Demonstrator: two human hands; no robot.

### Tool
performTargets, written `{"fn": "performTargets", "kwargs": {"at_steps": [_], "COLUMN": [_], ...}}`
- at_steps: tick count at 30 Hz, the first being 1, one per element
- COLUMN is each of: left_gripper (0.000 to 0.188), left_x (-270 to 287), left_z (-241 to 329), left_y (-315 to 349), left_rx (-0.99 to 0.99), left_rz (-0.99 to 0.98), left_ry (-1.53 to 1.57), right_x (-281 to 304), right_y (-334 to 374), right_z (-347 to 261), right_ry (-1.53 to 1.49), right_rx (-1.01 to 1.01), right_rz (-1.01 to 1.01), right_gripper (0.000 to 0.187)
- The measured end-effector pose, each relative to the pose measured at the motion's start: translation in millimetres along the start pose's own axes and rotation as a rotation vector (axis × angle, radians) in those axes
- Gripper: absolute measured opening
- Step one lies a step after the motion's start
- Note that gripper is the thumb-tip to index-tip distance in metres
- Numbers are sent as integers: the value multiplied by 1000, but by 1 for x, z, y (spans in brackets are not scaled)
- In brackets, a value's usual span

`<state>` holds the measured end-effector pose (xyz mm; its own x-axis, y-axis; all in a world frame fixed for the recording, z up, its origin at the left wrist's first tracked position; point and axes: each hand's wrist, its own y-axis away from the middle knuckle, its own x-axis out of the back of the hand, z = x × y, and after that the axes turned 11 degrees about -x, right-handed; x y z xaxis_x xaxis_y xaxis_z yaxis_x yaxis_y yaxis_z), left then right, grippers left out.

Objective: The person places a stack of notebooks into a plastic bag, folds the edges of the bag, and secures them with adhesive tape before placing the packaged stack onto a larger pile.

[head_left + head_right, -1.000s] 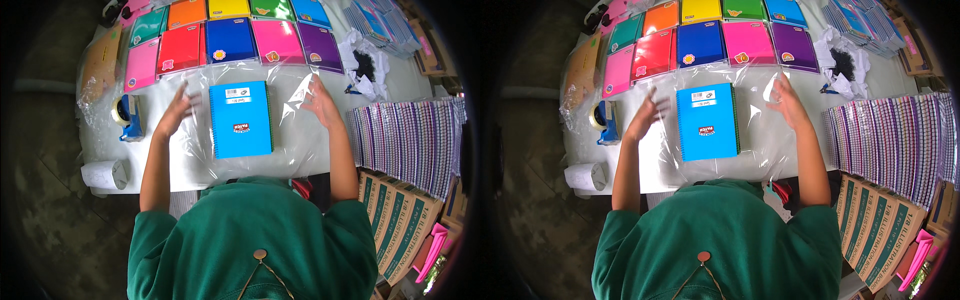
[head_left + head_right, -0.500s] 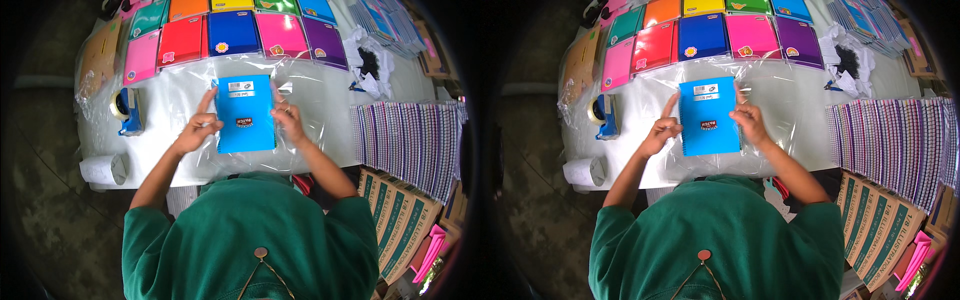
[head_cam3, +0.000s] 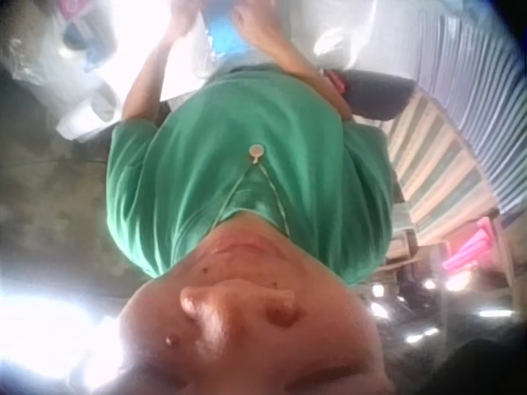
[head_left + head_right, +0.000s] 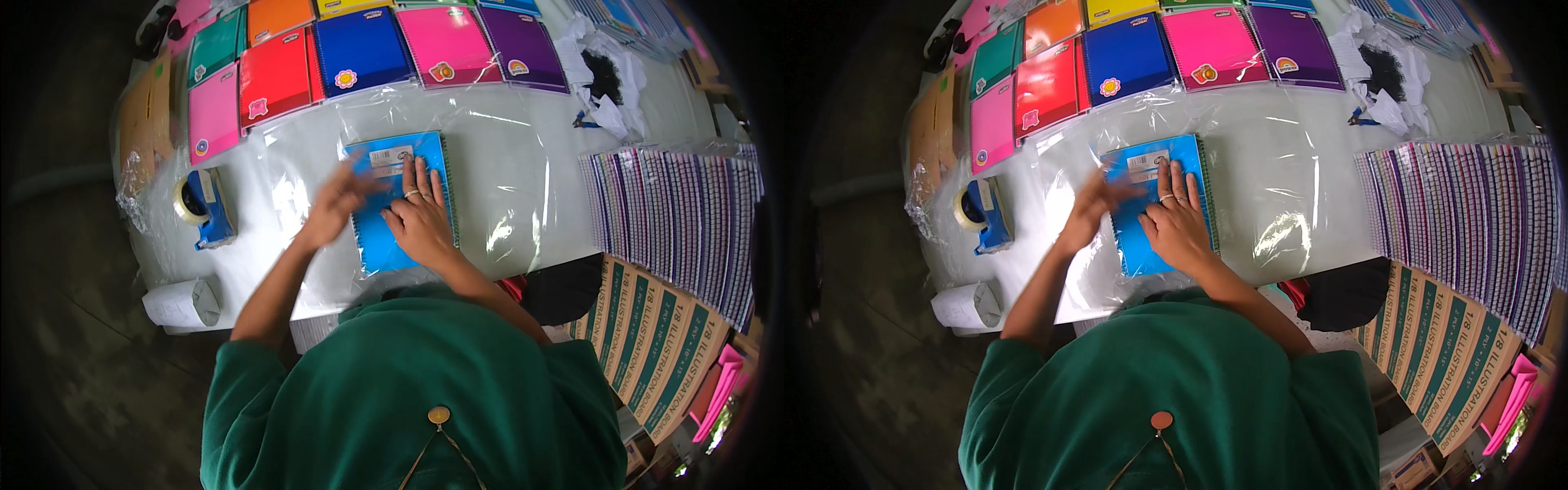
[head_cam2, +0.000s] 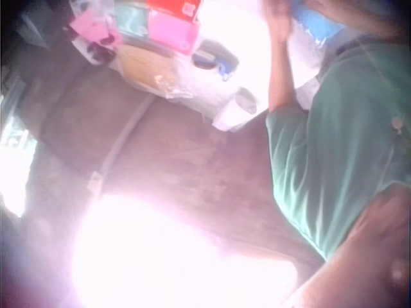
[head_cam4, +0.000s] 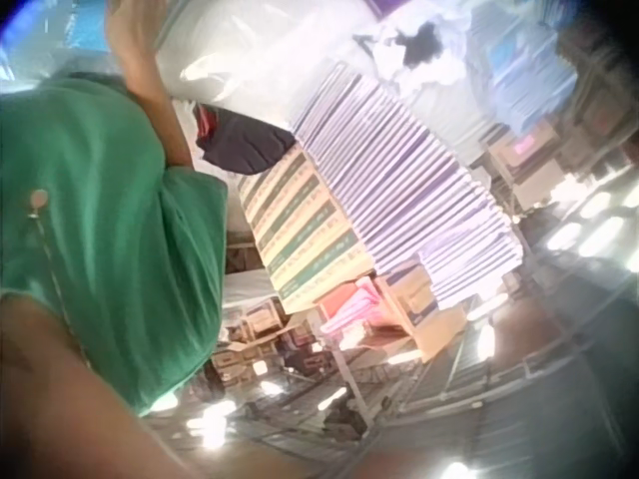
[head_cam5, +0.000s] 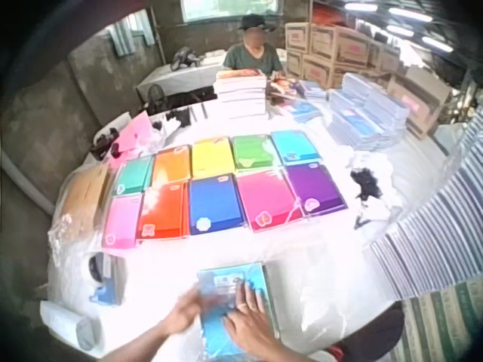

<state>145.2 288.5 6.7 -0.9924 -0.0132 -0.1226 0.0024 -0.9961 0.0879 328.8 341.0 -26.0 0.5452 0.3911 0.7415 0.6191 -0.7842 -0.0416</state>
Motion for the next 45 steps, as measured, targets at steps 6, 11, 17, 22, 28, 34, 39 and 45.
{"fn": "performTargets", "kwargs": {"at_steps": [6, 11, 17, 22, 28, 34, 39, 45], "left_gripper": [52, 63, 51, 22, 49, 59, 71, 106], "left_x": [72, 53, -17, 11, -27, -47, -38, -28], "left_z": [-5, 31, 40, 26, -25, -42, -48, -21], "left_y": [-130, -194, -140, -124, -15, -8, -11, 34], "left_rx": [-414, -5, -344, -312, -367, -174, -178, -172], "left_rz": [-143, 251, -530, 440, 349, 98, 16, -267], "left_ry": [-1125, -1225, -1182, -1009, -1483, -1516, -1447, -1298], "right_x": [7, 11, 3, 5, 3, 1, 7, 24], "right_y": [-1, -2, 1, -1, -2, -12, -31, -49], "right_z": [-6, -7, -3, -6, -2, 3, 9, 18], "right_ry": [52, 59, 47, 89, 22, -175, -148, -224], "right_rx": [-3, -50, -71, -22, -36, 85, 145, 61], "right_rz": [-44, -8, 31, 56, 39, -100, -339, -685], "right_gripper": [27, 27, 27, 27, 27, 26, 25, 27]}}
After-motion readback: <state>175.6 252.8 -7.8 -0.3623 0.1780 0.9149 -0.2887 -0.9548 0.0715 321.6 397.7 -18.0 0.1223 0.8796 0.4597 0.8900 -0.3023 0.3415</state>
